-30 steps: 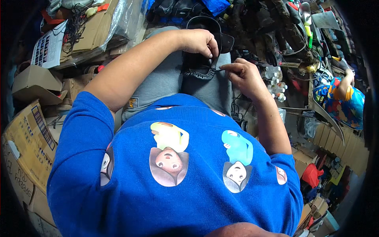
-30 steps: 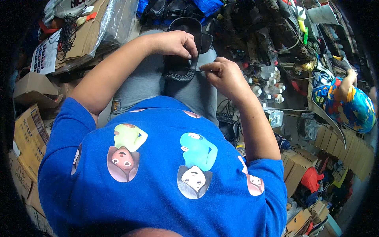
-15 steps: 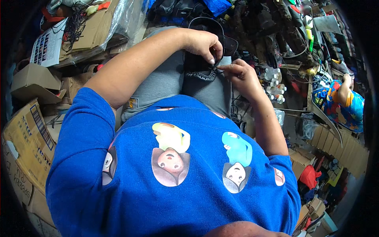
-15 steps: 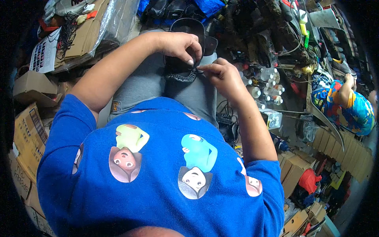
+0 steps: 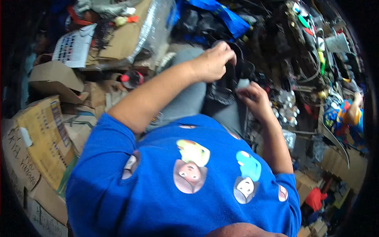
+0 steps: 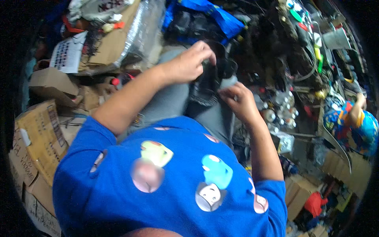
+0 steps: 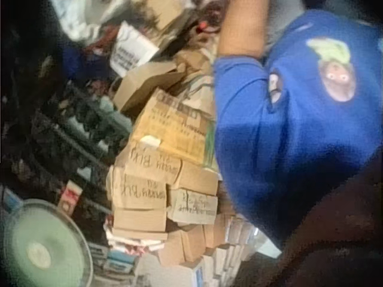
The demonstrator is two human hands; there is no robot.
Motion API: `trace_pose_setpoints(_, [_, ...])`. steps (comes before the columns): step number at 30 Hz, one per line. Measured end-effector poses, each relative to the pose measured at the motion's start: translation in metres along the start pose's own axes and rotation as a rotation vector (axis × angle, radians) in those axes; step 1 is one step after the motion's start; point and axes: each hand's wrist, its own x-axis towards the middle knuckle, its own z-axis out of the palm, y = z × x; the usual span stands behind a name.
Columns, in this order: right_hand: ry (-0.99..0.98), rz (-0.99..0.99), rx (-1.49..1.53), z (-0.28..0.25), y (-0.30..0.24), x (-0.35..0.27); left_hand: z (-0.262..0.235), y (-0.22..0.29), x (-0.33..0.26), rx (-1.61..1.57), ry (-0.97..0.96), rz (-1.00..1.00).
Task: The recorder is lacing a black leather boot held on their lap.
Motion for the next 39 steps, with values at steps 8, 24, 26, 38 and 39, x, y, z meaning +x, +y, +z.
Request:
trace_pose_setpoints(8, [0.139, -0.026, -0.205, 0.015, -0.014, -0.027, -0.017, 0.05, -0.06, -0.021, -0.027, -0.203])
trace_pose_setpoints(24, [-0.043, 0.003, 0.173, 0.001, 0.026, -0.002, 0.004, 0.027, -0.049, 0.168, -0.079, -0.115])
trace_pose_setpoints(26, [-0.077, 0.002, 0.181, -0.001, 0.026, 0.001, 0.006, 0.025, -0.048, 0.186, -0.103, -0.132])
trace_pose_setpoints(38, [-0.108, 0.012, 0.234, -0.002, 0.032, 0.005, 0.008, 0.023, -0.047, 0.234, -0.167, -0.142])
trace_pose_setpoints(39, [-0.118, 0.015, 0.24, -0.002, 0.033, 0.006, 0.008, 0.023, -0.047, 0.235, -0.171, -0.146])
